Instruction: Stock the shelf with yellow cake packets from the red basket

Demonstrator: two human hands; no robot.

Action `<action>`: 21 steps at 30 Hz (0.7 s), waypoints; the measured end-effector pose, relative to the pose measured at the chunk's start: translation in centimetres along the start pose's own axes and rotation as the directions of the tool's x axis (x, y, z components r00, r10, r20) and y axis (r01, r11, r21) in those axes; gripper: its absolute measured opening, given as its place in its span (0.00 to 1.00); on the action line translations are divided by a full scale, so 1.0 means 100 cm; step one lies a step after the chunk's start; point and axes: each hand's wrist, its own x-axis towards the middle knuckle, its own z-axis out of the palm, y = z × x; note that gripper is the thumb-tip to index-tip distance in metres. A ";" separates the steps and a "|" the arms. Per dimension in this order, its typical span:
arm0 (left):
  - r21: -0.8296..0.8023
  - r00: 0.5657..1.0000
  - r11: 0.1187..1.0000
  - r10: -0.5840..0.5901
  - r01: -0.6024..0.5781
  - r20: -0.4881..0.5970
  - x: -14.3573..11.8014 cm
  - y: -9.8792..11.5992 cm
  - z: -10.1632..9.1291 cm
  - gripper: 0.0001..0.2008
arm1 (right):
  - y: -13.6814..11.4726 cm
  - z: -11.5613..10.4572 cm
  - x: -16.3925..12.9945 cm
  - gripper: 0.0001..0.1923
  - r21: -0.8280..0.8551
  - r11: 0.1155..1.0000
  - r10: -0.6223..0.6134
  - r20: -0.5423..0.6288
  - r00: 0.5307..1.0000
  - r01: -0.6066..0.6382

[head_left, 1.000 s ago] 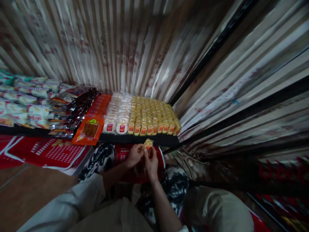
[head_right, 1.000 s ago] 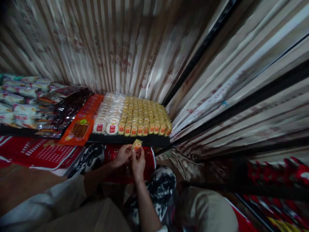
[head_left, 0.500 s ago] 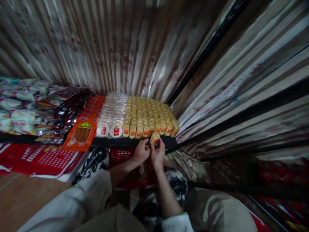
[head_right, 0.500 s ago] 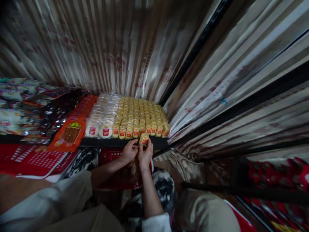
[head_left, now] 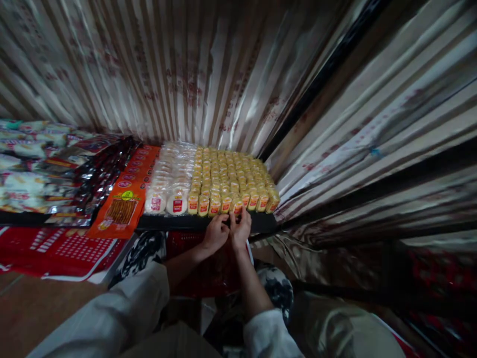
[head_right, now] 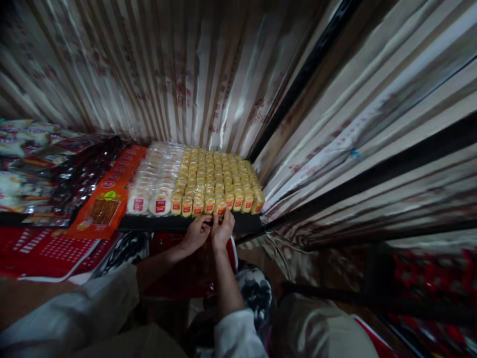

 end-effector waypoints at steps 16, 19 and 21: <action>-0.030 0.998 0.999 0.040 -0.039 0.038 -0.002 -0.004 -0.009 0.18 | -0.009 -0.006 -0.005 0.31 0.042 0.998 0.039 -0.032 0.999 -0.038; -0.033 0.997 0.997 0.068 -0.066 0.048 -0.005 0.000 -0.012 0.17 | -0.008 -0.008 -0.004 0.29 0.025 0.999 0.039 -0.043 0.998 -0.038; -0.032 0.994 0.996 0.089 -0.087 0.057 -0.008 0.003 -0.016 0.16 | -0.010 -0.011 -0.004 0.29 0.016 1.000 0.026 -0.041 0.999 -0.026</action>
